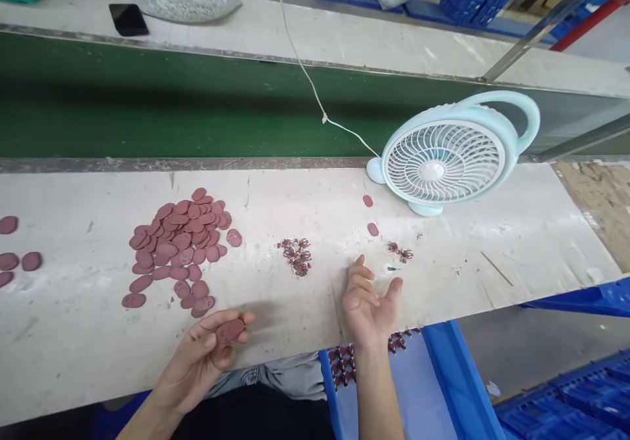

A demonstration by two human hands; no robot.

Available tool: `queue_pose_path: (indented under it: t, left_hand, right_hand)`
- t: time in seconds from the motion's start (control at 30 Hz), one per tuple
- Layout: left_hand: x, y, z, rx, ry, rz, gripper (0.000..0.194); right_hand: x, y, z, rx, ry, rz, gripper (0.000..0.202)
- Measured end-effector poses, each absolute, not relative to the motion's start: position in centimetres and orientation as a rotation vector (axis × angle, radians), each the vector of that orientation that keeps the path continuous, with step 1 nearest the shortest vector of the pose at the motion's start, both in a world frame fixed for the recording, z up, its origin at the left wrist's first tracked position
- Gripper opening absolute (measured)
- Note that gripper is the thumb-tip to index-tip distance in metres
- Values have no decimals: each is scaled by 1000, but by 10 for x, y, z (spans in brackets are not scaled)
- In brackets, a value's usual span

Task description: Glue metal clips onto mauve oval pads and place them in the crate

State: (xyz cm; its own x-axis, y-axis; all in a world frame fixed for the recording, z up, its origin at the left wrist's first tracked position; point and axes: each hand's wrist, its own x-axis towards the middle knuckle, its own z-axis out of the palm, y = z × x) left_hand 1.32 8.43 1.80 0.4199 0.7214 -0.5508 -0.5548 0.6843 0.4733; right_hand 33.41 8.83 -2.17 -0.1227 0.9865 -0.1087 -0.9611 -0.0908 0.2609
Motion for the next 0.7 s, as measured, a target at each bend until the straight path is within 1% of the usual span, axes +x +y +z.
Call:
queue_pose_path:
  t: [0.1, 0.17, 0.2, 0.27, 0.33, 0.4, 0.47, 0.57, 0.7]
  left_hand:
    - [20, 80, 16, 248, 728, 780, 25]
    - [24, 78, 17, 239, 709, 776, 25]
    - [27, 77, 18, 230, 703, 778, 24]
    - [33, 76, 20, 210, 702, 779, 24]
    - [40, 75, 23, 192, 709, 778, 24]
    - [47, 74, 26, 181, 712, 776, 25]
    - [51, 73, 29, 178, 714, 774, 26]
    - [55, 72, 35, 173, 726, 775, 27]
    - [56, 73, 39, 185, 737, 785, 26]
  right_hand:
    - [338, 99, -22, 54, 324, 1661, 31]
    - [333, 100, -14, 7, 335, 1655, 20]
    - [329, 99, -8, -12, 344, 1652, 20]
    - [315, 94, 9, -115, 308, 1642, 29]
    - [297, 87, 29, -361, 137, 1626, 42]
    - [275, 80, 48, -683, -128, 1573, 47]
    - [252, 73, 63, -936, -338, 1466, 40]
    - [224, 63, 69, -1125, -542, 1222, 27]
    - [209, 48, 54, -1248, -771, 897, 25]
